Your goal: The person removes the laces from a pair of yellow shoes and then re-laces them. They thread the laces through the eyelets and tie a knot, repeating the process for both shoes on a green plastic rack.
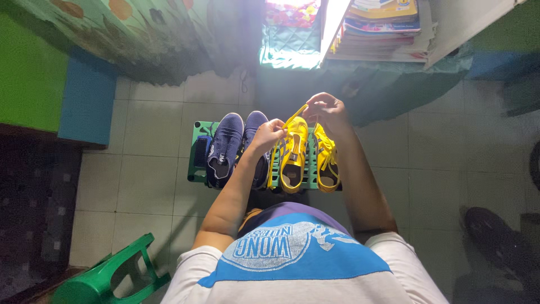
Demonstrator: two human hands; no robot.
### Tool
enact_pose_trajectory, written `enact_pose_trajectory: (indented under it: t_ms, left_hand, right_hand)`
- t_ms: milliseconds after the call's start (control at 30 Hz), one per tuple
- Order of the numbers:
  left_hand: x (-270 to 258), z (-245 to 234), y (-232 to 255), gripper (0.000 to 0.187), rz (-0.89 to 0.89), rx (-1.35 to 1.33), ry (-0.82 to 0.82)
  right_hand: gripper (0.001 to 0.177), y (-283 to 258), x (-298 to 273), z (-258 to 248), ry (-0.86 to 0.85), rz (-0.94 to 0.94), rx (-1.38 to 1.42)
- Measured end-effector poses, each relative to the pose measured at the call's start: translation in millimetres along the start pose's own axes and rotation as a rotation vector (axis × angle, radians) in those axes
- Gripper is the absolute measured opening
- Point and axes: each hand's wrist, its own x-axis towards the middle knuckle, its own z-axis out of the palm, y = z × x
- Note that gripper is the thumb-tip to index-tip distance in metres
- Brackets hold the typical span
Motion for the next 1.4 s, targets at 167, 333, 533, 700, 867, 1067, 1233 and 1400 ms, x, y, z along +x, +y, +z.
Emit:
enact_pose_trajectory:
  t_ms: [167,333,533,700,867,1067,1233,1400]
  left_hand:
    - [-11,9,-2,0.042,-0.134,-0.305,-0.200]
    - [-17,27,-11,0.038,-0.123,-0.156,-0.140]
    - [-32,45,2,0.029,0.205,0.541,0.076]
    - [-44,55,34,0.033,0.029,0.634,0.003]
    - [-40,58,34,0.042,0.027,0.647,-0.019]
    - [-40,65,14,0.045,0.042,0.627,0.024]
    - [-39,71,5,0.036,0.046,0.652,0.087]
    - [-41,77,0,0.029,0.035,0.668,0.156]
  right_hand:
    - [0.038,-26,-27,13,-0.195,-0.020,0.220]
    - [0.043,-22,-41,0,-0.379,-0.094,0.182]
    - [0.012,-20,-71,-22,-0.281,-0.079,-0.040]
    - [0.011,-48,-94,-16,-0.213,0.020,0.079]
    - [0.011,-78,-118,-12,-0.123,-0.031,0.047]
    - [0.013,-121,-142,7,-0.297,-0.158,0.271]
    - [0.013,-136,-154,34,-0.361,-0.209,0.132]
    - [0.014,-124,-165,44,-0.500,-0.063,-0.134]
